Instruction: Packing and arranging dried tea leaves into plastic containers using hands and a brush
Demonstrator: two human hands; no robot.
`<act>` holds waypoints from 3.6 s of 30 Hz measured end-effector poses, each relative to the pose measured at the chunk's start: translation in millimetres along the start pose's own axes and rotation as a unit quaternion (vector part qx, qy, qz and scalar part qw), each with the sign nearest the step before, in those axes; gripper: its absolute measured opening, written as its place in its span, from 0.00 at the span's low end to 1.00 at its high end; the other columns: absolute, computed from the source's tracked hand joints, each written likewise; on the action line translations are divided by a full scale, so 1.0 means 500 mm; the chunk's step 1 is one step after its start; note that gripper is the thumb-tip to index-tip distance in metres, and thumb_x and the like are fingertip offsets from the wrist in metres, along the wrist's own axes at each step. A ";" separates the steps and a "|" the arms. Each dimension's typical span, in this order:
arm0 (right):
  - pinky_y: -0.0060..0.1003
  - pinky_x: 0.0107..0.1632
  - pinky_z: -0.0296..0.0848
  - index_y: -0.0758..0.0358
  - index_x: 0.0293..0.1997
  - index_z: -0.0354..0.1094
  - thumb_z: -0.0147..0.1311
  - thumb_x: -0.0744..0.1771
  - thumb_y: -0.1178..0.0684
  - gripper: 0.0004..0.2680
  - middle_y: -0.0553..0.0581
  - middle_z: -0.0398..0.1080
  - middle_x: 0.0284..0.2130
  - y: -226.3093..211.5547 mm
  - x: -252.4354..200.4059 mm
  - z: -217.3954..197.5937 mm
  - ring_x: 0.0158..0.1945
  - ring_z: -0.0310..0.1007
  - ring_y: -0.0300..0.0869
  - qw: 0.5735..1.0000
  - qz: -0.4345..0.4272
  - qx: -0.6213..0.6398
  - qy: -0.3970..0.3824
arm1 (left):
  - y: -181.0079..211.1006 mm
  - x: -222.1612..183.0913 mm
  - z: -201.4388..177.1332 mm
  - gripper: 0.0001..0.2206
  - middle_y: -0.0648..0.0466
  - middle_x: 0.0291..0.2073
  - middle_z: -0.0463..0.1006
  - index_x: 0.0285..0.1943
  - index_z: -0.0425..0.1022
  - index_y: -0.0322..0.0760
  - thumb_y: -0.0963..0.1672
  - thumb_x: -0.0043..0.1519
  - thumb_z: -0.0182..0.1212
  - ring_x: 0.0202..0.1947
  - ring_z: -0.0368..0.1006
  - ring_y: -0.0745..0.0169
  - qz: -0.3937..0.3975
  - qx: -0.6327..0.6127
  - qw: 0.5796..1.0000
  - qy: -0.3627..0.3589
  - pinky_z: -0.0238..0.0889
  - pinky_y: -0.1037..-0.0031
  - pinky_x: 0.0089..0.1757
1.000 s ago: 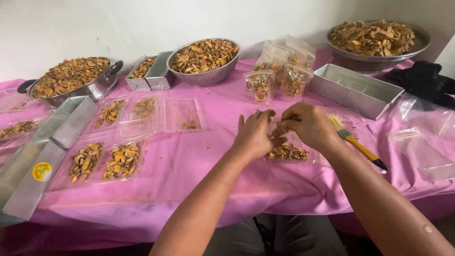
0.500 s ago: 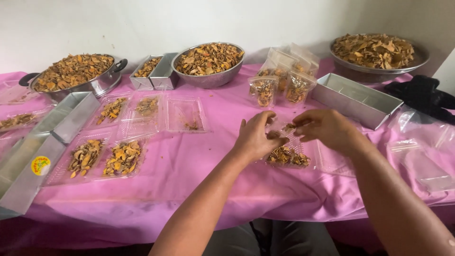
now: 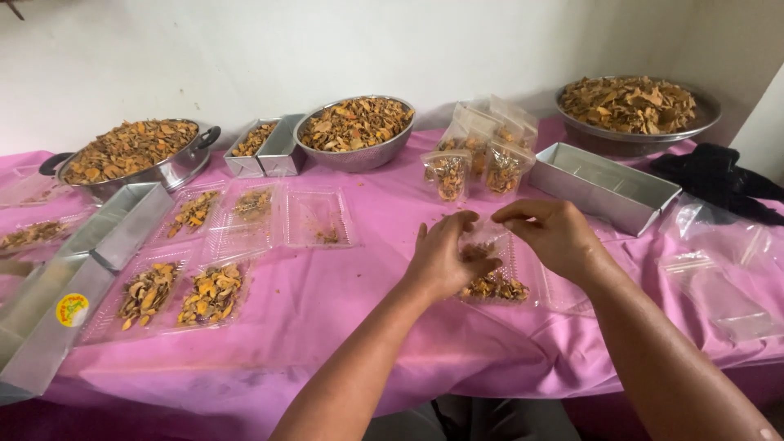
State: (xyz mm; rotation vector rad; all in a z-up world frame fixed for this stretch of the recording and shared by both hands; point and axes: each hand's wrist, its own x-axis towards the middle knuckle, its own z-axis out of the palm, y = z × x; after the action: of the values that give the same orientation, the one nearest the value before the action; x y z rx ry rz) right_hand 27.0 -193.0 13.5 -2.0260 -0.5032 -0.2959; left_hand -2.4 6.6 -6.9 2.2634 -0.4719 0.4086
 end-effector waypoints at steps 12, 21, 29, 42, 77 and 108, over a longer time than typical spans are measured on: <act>0.53 0.60 0.76 0.60 0.45 0.83 0.57 0.67 0.37 0.16 0.61 0.74 0.54 -0.128 -0.036 0.019 0.60 0.74 0.56 0.971 0.083 -0.110 -0.194 | -0.009 -0.007 0.005 0.29 0.46 0.54 0.77 0.68 0.67 0.41 0.48 0.56 0.66 0.59 0.72 0.43 0.090 0.061 0.994 0.026 0.41 0.29 0.64; 0.54 0.46 0.84 0.81 0.39 0.80 0.59 0.66 0.57 0.10 0.71 0.74 0.43 -0.053 -0.008 -0.017 0.45 0.81 0.58 0.974 -0.024 0.217 -0.067 | 0.097 -0.045 -0.086 0.50 0.31 0.67 0.63 0.78 0.48 0.30 0.53 0.51 0.74 0.68 0.59 0.31 0.027 0.161 0.986 -0.009 0.30 0.21 0.61; 0.59 0.46 0.82 0.82 0.46 0.78 0.56 0.67 0.56 0.13 0.74 0.73 0.47 0.015 0.018 -0.012 0.48 0.81 0.62 0.970 0.011 0.215 -0.109 | 0.119 -0.065 -0.089 0.47 0.34 0.65 0.65 0.77 0.49 0.27 0.48 0.51 0.73 0.68 0.58 0.35 -0.033 0.230 0.973 -0.003 0.27 0.22 0.62; 0.66 0.57 0.75 0.67 0.60 0.73 0.53 0.69 0.53 0.14 0.76 0.66 0.61 -0.109 -0.022 0.047 0.60 0.72 0.71 0.967 0.075 0.118 -0.212 | 0.071 -0.082 -0.099 0.46 0.34 0.60 0.70 0.77 0.49 0.25 0.43 0.51 0.76 0.64 0.64 0.37 -0.029 0.259 0.965 0.024 0.28 0.20 0.60; 0.41 0.53 0.79 0.47 0.49 0.81 0.68 0.62 0.54 0.12 0.53 0.81 0.39 0.038 0.007 0.034 0.49 0.81 0.46 0.990 0.093 -0.094 -0.046 | 0.110 -0.002 -0.002 0.28 0.39 0.47 0.75 0.67 0.60 0.20 0.36 0.55 0.58 0.53 0.73 0.34 -0.012 0.336 0.934 -0.118 0.28 0.20 0.62; 0.38 0.47 0.81 0.66 0.46 0.78 0.59 0.66 0.59 0.06 0.60 0.80 0.40 -0.138 -0.052 -0.081 0.41 0.80 0.46 0.989 -0.084 -0.114 0.040 | 0.075 -0.024 -0.033 0.42 0.48 0.48 0.70 0.77 0.51 0.39 0.40 0.54 0.73 0.22 0.71 0.72 0.110 -0.218 0.969 0.038 0.72 0.78 0.27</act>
State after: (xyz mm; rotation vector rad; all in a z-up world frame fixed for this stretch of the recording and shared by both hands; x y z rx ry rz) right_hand -28.4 -204.9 75.8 -2.1851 -0.6143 -0.5569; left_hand -32.2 -2.3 22.2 1.7718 -0.7024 0.4515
